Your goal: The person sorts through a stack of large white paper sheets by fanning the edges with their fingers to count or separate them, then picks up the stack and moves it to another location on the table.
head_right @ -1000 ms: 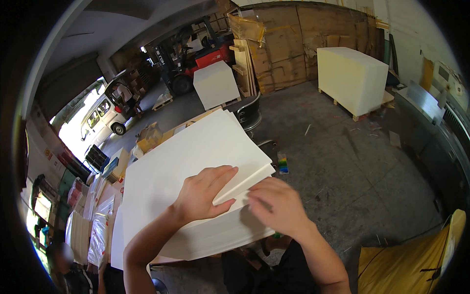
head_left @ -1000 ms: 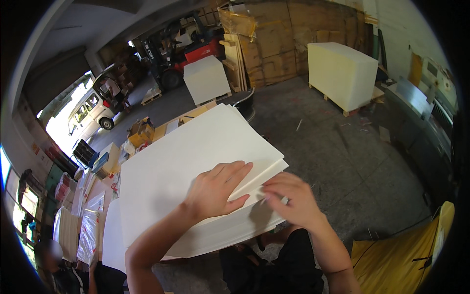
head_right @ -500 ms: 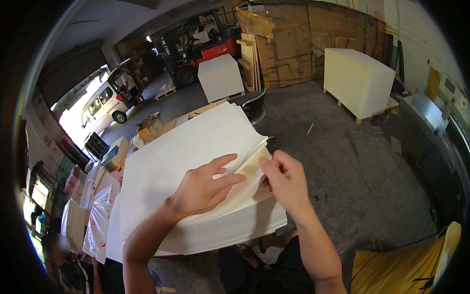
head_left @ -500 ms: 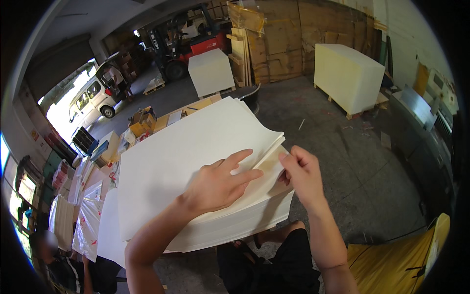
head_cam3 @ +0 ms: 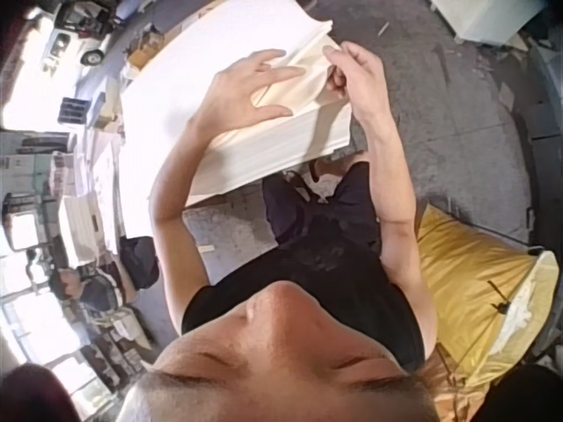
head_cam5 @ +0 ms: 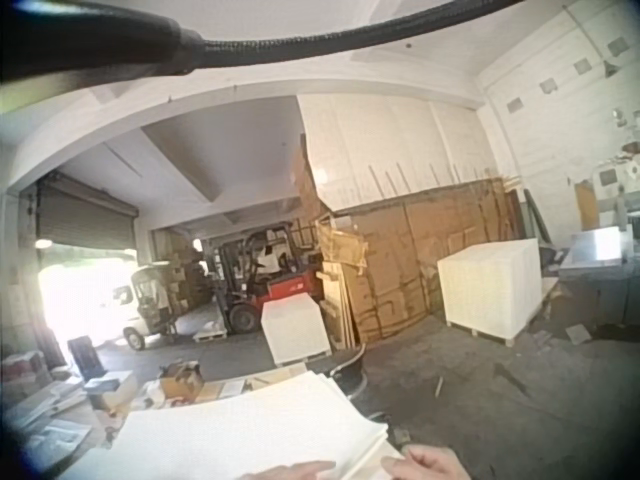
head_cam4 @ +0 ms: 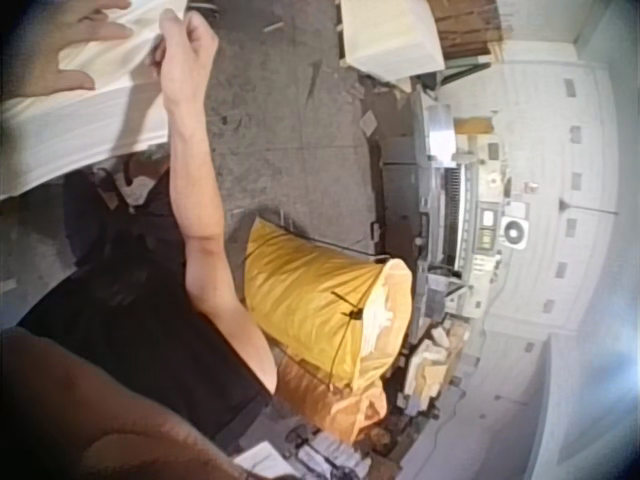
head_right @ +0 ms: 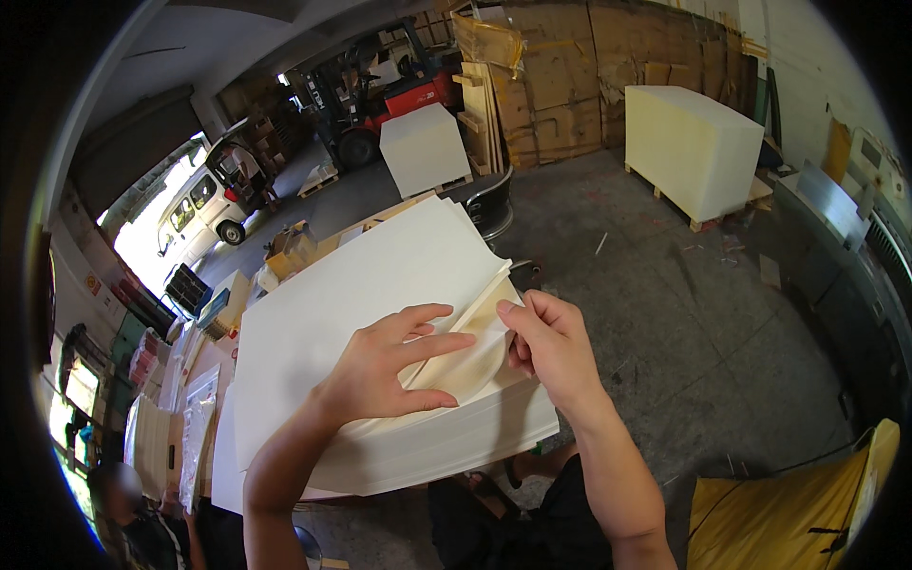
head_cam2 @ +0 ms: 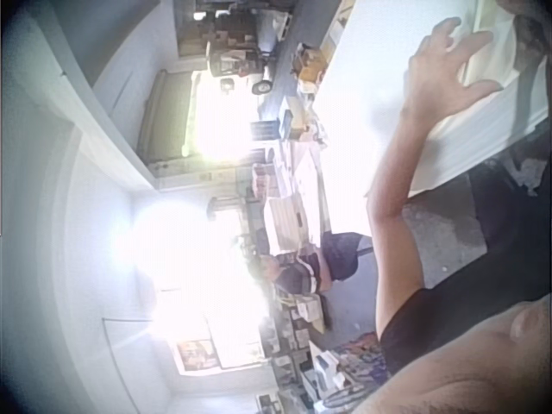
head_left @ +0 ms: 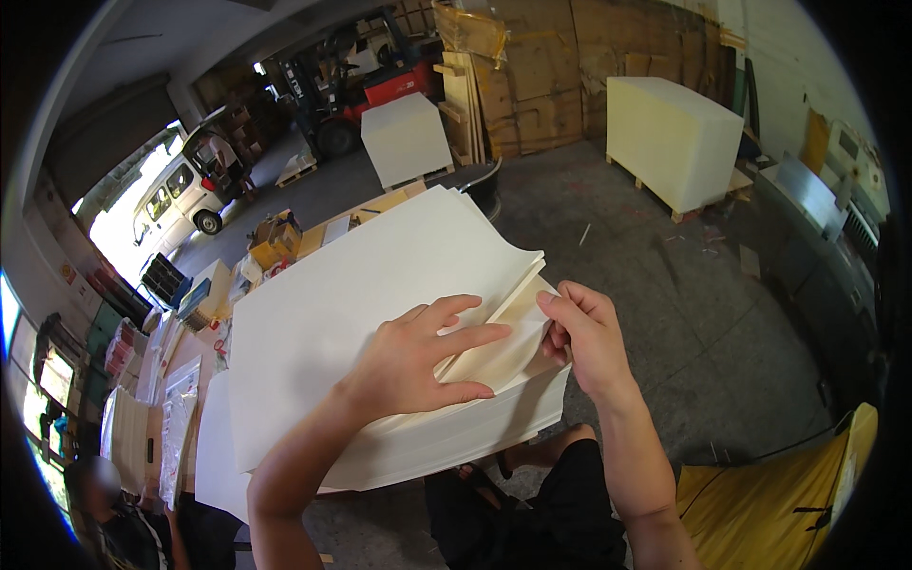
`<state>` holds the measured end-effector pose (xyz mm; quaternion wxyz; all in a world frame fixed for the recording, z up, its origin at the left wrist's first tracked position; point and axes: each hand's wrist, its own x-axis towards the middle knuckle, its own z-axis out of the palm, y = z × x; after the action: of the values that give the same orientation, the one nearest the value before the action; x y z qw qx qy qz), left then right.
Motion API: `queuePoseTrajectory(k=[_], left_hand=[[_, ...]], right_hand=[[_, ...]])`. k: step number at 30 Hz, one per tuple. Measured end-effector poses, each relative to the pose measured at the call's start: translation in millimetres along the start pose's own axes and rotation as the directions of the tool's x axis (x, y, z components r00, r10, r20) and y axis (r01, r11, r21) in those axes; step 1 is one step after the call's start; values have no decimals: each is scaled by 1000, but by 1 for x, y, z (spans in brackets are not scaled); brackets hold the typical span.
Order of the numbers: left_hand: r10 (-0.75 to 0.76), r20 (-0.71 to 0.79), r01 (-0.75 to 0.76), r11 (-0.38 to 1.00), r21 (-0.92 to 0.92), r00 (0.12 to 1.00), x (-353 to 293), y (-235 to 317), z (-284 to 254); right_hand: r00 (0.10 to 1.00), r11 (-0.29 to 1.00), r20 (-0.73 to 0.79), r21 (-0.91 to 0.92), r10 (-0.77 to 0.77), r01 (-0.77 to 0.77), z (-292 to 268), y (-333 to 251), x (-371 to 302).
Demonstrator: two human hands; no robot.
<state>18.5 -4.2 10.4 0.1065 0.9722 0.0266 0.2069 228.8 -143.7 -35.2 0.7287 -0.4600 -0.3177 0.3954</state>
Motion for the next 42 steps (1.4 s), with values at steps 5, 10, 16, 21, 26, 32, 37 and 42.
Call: queuePoseTrajectory(k=[5,10,16,21,26,32,37,42], left_hand=[[-23,23,25,996,-81,999,0,-4,-4],[-24,24,26,996,-91,999,0,-6,-5],[-69,4,69,996,-57,998,1,-1,-1],[-48,90,54,997,-60,995,2,-1,-10],[-58,58,62,996,-64,997,3,2,-8],[-79,92,90,988,-125,993,5,1,-12],[-52,16,52,997,-55,999,1,-3,-3],[0,47,2,999,-34,999,1,-4,-6]], right_hand=[[1000,994,-1,-103,-25,25,-1,0,0],[998,987,25,-145,-59,62,-5,-1,-1],[919,695,101,-625,-381,357,-1,10,5],[998,1000,70,22,6,-7,-7,0,9],[999,998,52,58,8,-11,-5,0,6],[997,999,63,-11,-49,50,-14,5,7],[989,958,-12,-251,-145,138,-4,11,5],[999,998,34,58,-29,27,-5,5,7]])
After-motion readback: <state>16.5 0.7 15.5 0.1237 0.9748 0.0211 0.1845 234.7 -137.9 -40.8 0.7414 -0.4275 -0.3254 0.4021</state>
